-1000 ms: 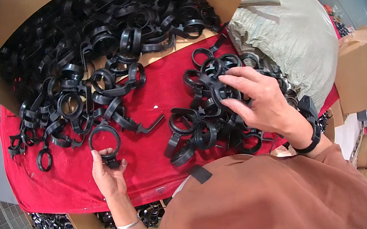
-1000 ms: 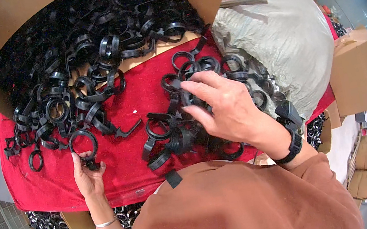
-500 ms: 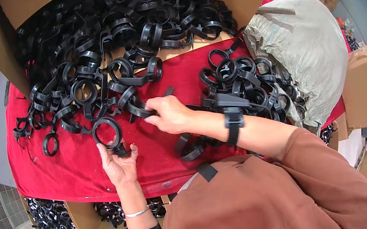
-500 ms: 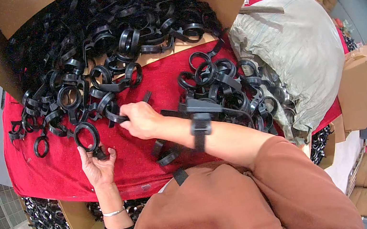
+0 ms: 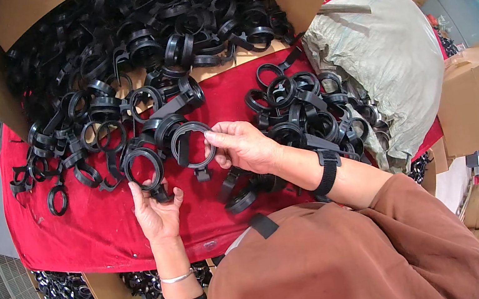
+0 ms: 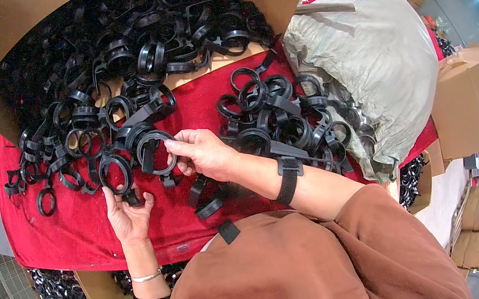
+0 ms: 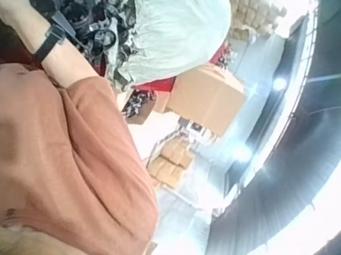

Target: Sort and organize black plastic circular components on a red workspace.

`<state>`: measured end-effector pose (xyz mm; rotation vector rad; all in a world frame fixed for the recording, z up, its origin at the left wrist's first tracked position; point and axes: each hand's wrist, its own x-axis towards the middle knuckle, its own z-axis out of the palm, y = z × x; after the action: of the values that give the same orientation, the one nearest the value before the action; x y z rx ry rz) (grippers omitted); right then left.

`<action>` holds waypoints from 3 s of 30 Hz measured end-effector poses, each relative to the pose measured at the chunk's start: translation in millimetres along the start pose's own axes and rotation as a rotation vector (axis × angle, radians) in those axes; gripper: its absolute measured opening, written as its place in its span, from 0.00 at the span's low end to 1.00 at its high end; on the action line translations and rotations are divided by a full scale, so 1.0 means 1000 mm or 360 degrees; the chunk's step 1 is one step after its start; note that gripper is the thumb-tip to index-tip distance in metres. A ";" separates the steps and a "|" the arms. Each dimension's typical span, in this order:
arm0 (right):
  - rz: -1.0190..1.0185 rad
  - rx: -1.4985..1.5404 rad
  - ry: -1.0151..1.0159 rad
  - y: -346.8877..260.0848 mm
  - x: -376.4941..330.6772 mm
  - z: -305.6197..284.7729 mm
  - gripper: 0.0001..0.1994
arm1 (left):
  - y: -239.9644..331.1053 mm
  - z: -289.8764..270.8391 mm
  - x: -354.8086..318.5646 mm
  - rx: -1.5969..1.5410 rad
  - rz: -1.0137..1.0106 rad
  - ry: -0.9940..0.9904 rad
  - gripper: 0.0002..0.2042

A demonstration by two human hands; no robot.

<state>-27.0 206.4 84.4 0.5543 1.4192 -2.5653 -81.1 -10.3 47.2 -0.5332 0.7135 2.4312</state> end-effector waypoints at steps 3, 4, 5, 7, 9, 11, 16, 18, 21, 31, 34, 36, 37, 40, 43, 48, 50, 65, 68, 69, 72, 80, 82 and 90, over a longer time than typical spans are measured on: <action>0.0041 0.0143 -0.0011 -0.006 -0.002 0.000 0.11 | -0.005 0.006 0.003 0.0019 -0.0024 -0.0014 0.16; 0.0040 0.0143 -0.0010 -0.007 -0.002 0.000 0.11 | -0.006 0.009 0.004 0.0038 -0.0069 -0.0026 0.16; 0.0063 0.0200 -0.0024 -0.009 -0.002 0.000 0.11 | -0.006 0.011 0.005 0.0056 -0.0112 -0.0036 0.16; 0.0086 0.0256 -0.0039 -0.012 -0.002 0.000 0.11 | -0.008 0.007 0.012 -0.0019 -0.0199 -0.0137 0.16; 0.0111 0.0344 -0.0059 -0.014 -0.003 0.002 0.11 | -0.011 0.013 0.018 -0.0137 -0.0320 -0.0233 0.17; 0.0080 0.0295 0.0018 -0.016 -0.005 0.005 0.13 | -0.012 0.014 0.024 -0.0120 -0.0286 -0.0187 0.18; 0.0178 -0.0392 -0.0004 -0.070 -0.028 -0.027 0.13 | 0.004 0.000 0.024 -0.0186 -0.0202 -0.0143 0.18; 0.0039 -0.1356 -0.0134 -0.091 -0.032 -0.047 0.15 | 0.013 -0.007 0.018 -0.0230 -0.0141 -0.0180 0.16; -0.0434 -0.2211 0.0319 -0.097 -0.023 -0.025 0.17 | 0.013 -0.002 0.015 -0.0252 -0.0098 0.0012 0.15; -0.0567 -0.2623 -0.0105 -0.028 0.042 0.006 0.22 | -0.009 -0.001 0.013 -0.0126 -0.0192 -0.0005 0.16; -0.0795 -0.2906 -0.0220 -0.017 0.037 0.003 0.16 | -0.009 -0.005 0.013 -0.0145 -0.0220 -0.0007 0.16; -0.1064 -0.3004 -0.0321 -0.013 0.029 0.003 0.13 | -0.006 -0.001 0.011 -0.0179 -0.0218 0.0008 0.16; -0.1058 -0.3004 -0.0319 -0.013 0.023 0.001 0.13 | -0.005 -0.002 0.011 -0.0179 -0.0223 0.0010 0.16; -0.1158 -0.2556 -0.0273 -0.023 0.005 0.003 0.10 | 0.006 -0.006 0.008 -0.0162 -0.0197 -0.0052 0.16; -0.1191 -0.2111 -0.0135 -0.034 0.008 -0.005 0.11 | 0.007 -0.015 0.012 -0.0219 -0.0180 -0.0266 0.18; -0.0648 -0.1636 -0.0141 -0.052 0.011 -0.009 0.10 | 0.007 -0.002 0.010 -0.0217 -0.0250 -0.0351 0.18; -0.0225 -0.1301 -0.0087 -0.061 0.005 -0.007 0.11 | 0.005 -0.002 0.011 -0.0262 -0.0270 -0.0416 0.19; -0.1017 -0.2632 0.0170 -0.082 0.037 -0.018 0.25 | -0.004 -0.013 0.009 -0.0263 -0.0300 -0.0291 0.16; -0.1266 -0.3197 0.0076 -0.064 0.079 -0.018 0.21 | -0.007 -0.007 0.009 -0.0234 -0.0347 -0.0268 0.15; -0.1256 -0.3307 -0.0035 -0.065 0.089 -0.018 0.19 | -0.007 -0.009 0.007 -0.0232 -0.0345 -0.0266 0.15; -0.1129 -0.3172 -0.0286 -0.080 0.092 -0.021 0.13 | -0.006 -0.014 0.002 -0.0212 -0.0313 -0.0272 0.15; 0.0009 -0.1068 0.0001 -0.100 0.050 -0.023 0.13 | -0.004 -0.003 0.001 -0.0226 -0.0305 -0.0266 0.15; 0.0053 -0.0657 0.0054 -0.089 0.046 -0.031 0.12 | -0.007 0.002 0.003 -0.0239 -0.0337 -0.0432 0.16; 0.0048 -0.0584 0.0067 -0.080 0.018 -0.025 0.19 | -0.015 0.028 -0.009 0.0024 -0.0232 -0.0270 0.16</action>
<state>-61.9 271.0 127.8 0.5647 1.8210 -2.2014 -71.7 13.5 67.9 -0.3551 0.5995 2.3004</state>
